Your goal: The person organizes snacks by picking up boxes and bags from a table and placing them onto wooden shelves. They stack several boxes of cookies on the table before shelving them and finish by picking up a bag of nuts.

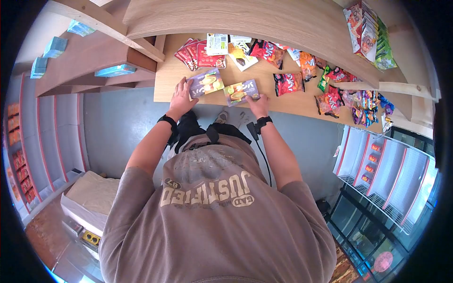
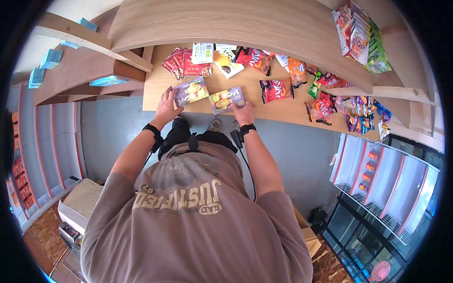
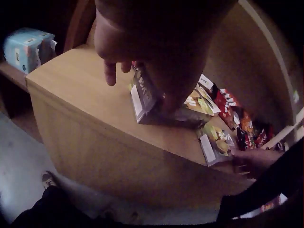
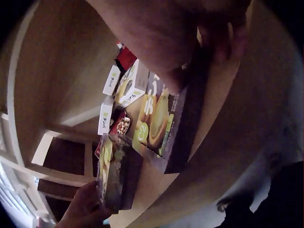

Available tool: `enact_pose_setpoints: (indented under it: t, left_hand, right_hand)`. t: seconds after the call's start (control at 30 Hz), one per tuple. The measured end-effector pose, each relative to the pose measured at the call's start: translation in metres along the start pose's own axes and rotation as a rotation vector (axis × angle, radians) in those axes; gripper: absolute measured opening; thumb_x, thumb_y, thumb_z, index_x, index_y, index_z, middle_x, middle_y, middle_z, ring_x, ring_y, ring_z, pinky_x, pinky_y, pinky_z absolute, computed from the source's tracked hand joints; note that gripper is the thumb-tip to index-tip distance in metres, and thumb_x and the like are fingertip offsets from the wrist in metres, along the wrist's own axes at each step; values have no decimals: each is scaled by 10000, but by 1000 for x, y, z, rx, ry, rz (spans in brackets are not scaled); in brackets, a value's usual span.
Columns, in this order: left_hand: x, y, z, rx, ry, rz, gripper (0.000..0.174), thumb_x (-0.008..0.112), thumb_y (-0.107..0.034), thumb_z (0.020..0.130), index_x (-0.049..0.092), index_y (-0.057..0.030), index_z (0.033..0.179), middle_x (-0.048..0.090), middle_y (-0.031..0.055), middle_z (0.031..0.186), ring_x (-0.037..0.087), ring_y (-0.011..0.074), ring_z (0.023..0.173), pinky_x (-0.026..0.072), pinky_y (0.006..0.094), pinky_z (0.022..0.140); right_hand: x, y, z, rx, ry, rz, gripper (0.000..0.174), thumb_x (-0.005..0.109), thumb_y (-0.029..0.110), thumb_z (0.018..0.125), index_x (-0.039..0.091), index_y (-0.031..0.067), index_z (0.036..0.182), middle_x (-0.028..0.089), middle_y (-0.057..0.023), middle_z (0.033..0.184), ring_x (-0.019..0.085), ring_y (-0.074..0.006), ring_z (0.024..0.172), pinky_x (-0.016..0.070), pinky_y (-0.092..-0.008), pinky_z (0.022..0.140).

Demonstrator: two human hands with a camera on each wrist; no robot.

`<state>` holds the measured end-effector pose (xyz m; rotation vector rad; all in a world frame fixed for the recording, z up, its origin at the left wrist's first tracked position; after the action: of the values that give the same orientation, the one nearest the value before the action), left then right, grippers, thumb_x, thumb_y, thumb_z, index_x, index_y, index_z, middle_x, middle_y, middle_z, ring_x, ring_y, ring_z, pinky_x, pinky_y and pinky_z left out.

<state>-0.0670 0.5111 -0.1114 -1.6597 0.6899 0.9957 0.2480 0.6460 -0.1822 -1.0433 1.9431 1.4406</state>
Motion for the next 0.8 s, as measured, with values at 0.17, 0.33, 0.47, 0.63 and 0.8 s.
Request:
enact_pose_setpoints:
  t: [0.17, 0.33, 0.47, 0.63, 0.8]
  left_hand:
    - [-2, 3, 1, -39, 61, 25, 839, 758, -258, 662, 329, -122, 1370, 327, 172, 1391, 341, 371, 1277, 369, 449, 1034]
    - [-8, -5, -1, -27, 35, 59, 864, 758, -281, 653, 313, -129, 1378, 358, 156, 1356, 355, 362, 1261, 379, 449, 1024]
    - [-6, -8, 0, -9, 31, 99, 869, 751, -295, 655, 308, -124, 1383, 364, 156, 1343, 364, 353, 1250, 384, 448, 1012]
    - [-2, -11, -1, -56, 71, 19, 858, 759, -331, 658, 340, -80, 1363, 405, 186, 1312, 378, 346, 1239, 382, 435, 1005]
    - [18, -28, -5, -332, 204, -760, 811, 784, -389, 676, 414, -17, 1293, 528, 217, 1176, 515, 331, 1102, 437, 390, 932]
  right_hand:
    - [-3, -20, -12, 92, -47, 30, 677, 767, 427, 685, 547, -74, 1083, 549, -250, 1095, 504, -362, 1072, 423, -414, 920]
    - [-1, -39, -14, 8, -134, 47, 647, 740, 413, 726, 542, -84, 1090, 601, -211, 951, 574, -332, 944, 453, -392, 854]
    - [-7, -47, -14, 31, -190, 141, 600, 727, 383, 749, 548, -84, 1081, 609, -197, 928, 591, -307, 880, 466, -376, 820]
    - [-28, -14, -29, -1, -156, 241, 468, 687, 309, 810, 555, -27, 1108, 615, -159, 950, 595, -255, 894, 471, -354, 796]
    - [-3, 73, -54, -4, 492, 668, 482, 672, 291, 842, 498, 8, 1191, 585, -144, 1085, 571, -191, 999, 453, -336, 848]
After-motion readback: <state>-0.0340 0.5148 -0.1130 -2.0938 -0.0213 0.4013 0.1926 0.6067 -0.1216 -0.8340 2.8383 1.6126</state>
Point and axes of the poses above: each hand's wrist, its own z-axis towards the middle knuckle, its own x-axis out of the palm, y = z × x, the point moved 7 cm from there along z, towards the middle knuckle
